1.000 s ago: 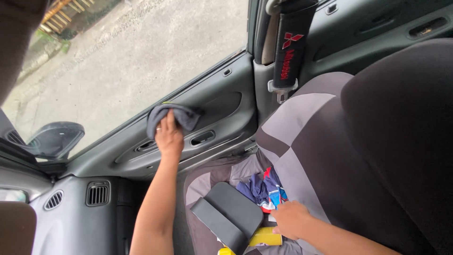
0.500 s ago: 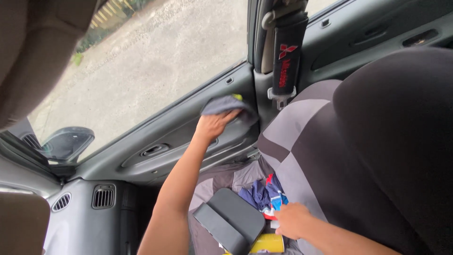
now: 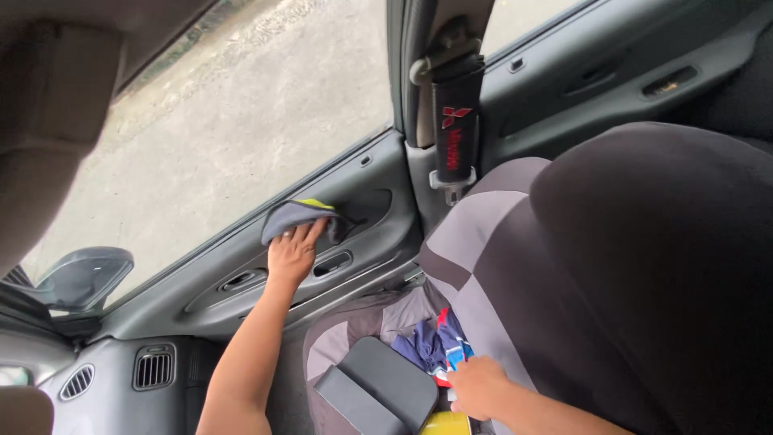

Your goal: Cleaning and wiping down various parts of a car's interior using foam cleaner and a microfiber cloth.

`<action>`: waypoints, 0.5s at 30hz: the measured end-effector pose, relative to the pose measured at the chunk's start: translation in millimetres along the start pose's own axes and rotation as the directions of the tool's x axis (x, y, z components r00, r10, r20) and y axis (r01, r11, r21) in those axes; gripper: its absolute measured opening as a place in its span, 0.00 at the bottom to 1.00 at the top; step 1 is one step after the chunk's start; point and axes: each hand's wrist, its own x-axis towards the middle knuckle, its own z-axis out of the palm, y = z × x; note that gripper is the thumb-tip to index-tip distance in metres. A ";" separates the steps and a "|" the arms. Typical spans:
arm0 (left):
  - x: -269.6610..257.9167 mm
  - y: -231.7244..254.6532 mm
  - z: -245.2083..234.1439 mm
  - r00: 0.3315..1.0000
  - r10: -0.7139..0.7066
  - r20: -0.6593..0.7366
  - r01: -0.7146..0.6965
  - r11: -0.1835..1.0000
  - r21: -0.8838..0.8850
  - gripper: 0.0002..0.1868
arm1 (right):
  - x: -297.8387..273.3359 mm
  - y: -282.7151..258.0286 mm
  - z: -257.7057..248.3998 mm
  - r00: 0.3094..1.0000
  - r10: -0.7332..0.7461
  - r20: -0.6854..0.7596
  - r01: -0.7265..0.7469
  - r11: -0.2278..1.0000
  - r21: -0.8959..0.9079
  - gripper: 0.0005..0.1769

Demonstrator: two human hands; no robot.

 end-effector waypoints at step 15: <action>201.7 151.8 -36.2 0.917 0.213 -0.338 -0.326 0.888 -0.326 0.25 | 2.0 4.0 7.1 0.999 0.018 0.027 -0.018 1.000 0.005 0.33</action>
